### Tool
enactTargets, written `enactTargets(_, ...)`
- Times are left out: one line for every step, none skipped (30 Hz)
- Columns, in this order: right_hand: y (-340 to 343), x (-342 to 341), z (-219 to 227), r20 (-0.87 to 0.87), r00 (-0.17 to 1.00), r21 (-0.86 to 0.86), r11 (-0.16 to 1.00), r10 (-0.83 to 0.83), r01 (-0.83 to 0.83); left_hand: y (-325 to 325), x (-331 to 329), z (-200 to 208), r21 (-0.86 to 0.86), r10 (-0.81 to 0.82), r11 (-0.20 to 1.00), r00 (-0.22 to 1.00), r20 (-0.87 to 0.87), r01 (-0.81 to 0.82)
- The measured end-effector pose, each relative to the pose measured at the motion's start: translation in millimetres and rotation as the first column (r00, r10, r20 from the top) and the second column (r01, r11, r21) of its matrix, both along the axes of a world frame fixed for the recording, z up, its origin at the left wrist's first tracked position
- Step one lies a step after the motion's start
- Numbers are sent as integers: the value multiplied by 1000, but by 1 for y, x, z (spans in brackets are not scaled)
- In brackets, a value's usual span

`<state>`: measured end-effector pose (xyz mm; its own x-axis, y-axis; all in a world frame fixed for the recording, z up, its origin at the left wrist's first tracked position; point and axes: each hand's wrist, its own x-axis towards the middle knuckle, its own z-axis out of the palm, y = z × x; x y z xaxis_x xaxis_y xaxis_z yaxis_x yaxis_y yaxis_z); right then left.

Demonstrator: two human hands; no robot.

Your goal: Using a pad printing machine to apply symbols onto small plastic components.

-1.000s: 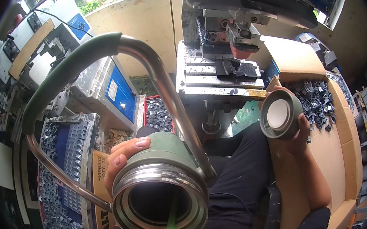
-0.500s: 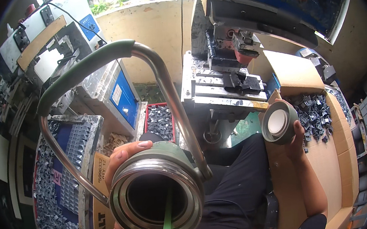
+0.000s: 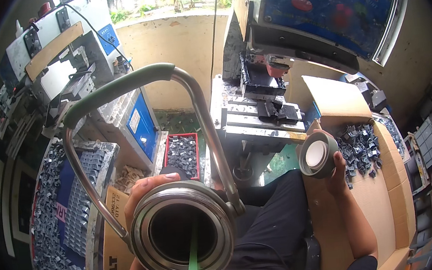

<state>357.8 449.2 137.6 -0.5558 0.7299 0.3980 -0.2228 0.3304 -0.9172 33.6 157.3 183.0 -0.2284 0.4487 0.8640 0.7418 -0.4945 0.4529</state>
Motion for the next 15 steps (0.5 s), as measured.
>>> enactTargets(1,0,-1,32,999,85,996,-21,18,-1,0,0,8,-2,1000,1000,-1,2)
enactTargets(2,0,-2,60,997,172,984,-46,35,-1,-1,0,17,-5,1000,1000,-3,5)
enactTargets(3,2,-3,60,997,177,984,-46,34,-2,-1,1,23,-4,1000,1000,-3,4)
enactTargets(5,5,-4,72,994,128,989,-78,68,-2,0,1,30,-26,999,1000,9,25)
enactTargets(2,2,-2,86,991,74,992,-106,100,-3,-1,1,33,-45,998,999,21,44)
enactTargets(-1,-3,0,86,991,74,992,-105,99,-4,-1,0,33,-44,999,999,21,43)
enactTargets(-5,-10,3,34,995,21,995,-97,97,-5,-1,-2,26,-61,998,997,43,60)
enactTargets(-9,-16,6,-18,995,-30,995,-94,94,-5,-1,-3,19,-79,997,995,67,78)
enactTargets(-8,-16,7,-17,995,-31,995,-95,95,-6,-1,-3,19,-81,997,994,68,79)
enactTargets(-7,-15,7,9,996,2,996,-90,90,-6,-1,-4,15,-84,996,994,74,83)
enactTargets(-6,-14,7,32,996,36,996,-83,82,-8,-1,-3,13,-86,996,993,78,85)
enactTargets(-2,-9,5,31,996,35,996,-83,82,-9,0,-3,12,-85,996,993,78,85)
enactTargets(4,-1,1,67,995,39,996,-77,75,-10,1,-3,6,-90,996,991,95,90)
enactTargets(5,1,0,105,992,42,997,-71,67,-11,1,-3,-1,-95,995,989,114,96)
enactTargets(6,1,0,106,992,41,997,-71,67,-10,1,-3,-2,-94,995,989,115,95)
